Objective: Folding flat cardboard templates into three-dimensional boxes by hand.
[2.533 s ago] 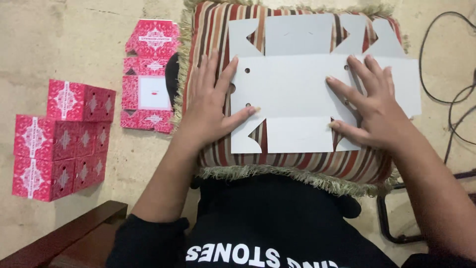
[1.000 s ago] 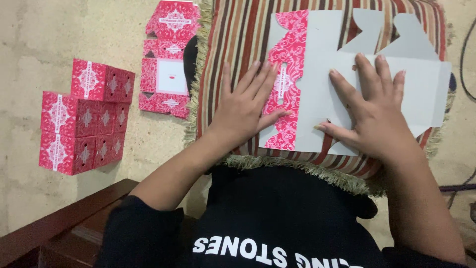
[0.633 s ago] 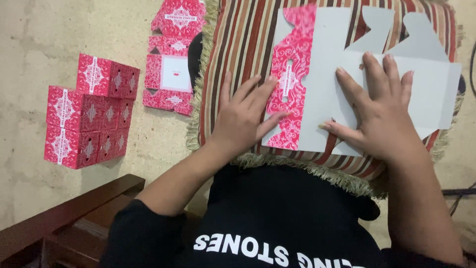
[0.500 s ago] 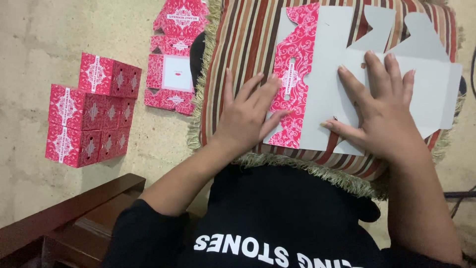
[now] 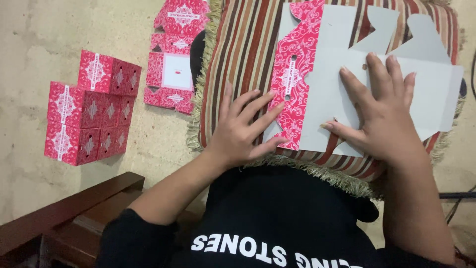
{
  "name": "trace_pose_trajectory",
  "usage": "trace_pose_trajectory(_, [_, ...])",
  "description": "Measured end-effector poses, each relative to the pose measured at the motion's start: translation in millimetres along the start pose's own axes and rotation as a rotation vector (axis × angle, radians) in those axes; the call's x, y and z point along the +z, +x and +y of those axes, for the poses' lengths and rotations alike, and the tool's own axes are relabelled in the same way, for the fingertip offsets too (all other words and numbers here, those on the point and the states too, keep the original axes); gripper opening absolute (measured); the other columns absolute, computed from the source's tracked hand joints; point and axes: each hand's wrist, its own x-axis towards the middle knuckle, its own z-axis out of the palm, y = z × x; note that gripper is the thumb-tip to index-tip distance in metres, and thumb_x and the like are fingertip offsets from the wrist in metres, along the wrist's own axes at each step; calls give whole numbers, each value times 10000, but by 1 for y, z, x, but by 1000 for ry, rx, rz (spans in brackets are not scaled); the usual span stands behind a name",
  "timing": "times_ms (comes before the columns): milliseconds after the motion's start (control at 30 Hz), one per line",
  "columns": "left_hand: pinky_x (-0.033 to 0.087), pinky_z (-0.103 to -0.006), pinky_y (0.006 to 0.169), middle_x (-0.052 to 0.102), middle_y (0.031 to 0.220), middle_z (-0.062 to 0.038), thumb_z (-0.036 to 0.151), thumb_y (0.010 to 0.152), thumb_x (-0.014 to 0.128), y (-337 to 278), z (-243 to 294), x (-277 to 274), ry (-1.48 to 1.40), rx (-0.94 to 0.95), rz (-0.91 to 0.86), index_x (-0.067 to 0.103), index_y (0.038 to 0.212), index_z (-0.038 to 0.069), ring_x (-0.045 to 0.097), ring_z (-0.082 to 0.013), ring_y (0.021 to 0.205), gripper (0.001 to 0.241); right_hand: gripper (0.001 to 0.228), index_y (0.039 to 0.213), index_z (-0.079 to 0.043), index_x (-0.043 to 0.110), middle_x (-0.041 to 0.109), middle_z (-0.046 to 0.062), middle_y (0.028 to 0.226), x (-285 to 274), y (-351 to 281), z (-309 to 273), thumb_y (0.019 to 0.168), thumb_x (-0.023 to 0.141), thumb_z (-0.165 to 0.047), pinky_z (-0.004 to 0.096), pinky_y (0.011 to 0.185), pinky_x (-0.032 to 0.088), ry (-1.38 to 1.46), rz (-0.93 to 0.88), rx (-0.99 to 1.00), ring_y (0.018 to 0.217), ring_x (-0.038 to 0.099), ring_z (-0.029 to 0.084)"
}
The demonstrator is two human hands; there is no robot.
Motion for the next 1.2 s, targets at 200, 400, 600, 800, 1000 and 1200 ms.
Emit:
trace_pose_trajectory(200, [167, -762, 1217, 460, 1554, -161, 694, 878, 686, -7, 3, 6, -84, -121, -101, 562, 1461, 208, 467, -362, 1439, 769, 919, 1612, -236, 361, 162, 198, 1708, 5, -2, 6, 825, 657, -605, 792, 1157, 30, 1, 50, -30, 1559, 82, 506])
trace_pose_trajectory(400, [217, -700, 1216, 613, 1400, -67, 501, 892, 704, 29, 22, -5, -343, -414, 45, 684, 1255, 202, 502, -321, 1365, 472, 973, 1616, -168, 350, 162, 201, 1712, -2, -3, 1, 805, 698, -579, 731, 1198, -26, 64, 62, -20, 1576, 56, 437])
trace_pose_trajectory(600, [494, -457, 1191, 590, 1376, -164, 447, 1007, 582, 48, 33, -23, -772, -286, 284, 548, 1330, 50, 598, -300, 1327, 512, 707, 1495, -107, 519, 397, 228, 1632, 0, -11, 9, 1050, 296, -609, 807, 1189, 8, 423, 220, -119, 1591, 241, 506])
trace_pose_trajectory(800, [361, -610, 1298, 562, 1479, -145, 475, 974, 664, 69, 43, -4, -735, 121, 69, 517, 1437, 85, 501, -369, 1467, 623, 888, 1265, 32, 590, 621, 148, 1248, 9, -11, 2, 970, 501, -801, 360, 1052, 455, 1264, 371, -67, 1165, 593, 222])
trace_pose_trajectory(1000, [304, -705, 1233, 516, 1520, -150, 477, 959, 655, 83, 54, 24, -530, 203, -84, 471, 1477, 93, 439, -429, 1488, 671, 223, 1148, -103, 587, 703, 116, 1093, 15, -32, 51, 978, 649, -233, 353, 740, 599, 1522, 524, 383, 886, 703, 228])
trace_pose_trajectory(1200, [146, -657, 1215, 456, 1528, -202, 506, 994, 465, 87, 54, 27, -271, 203, -548, 466, 1471, 66, 323, -425, 1477, 649, 317, 1059, 54, 732, 669, 161, 759, -16, -47, 38, 817, 864, -103, 369, 744, 530, 713, 498, 439, 780, 620, 223])
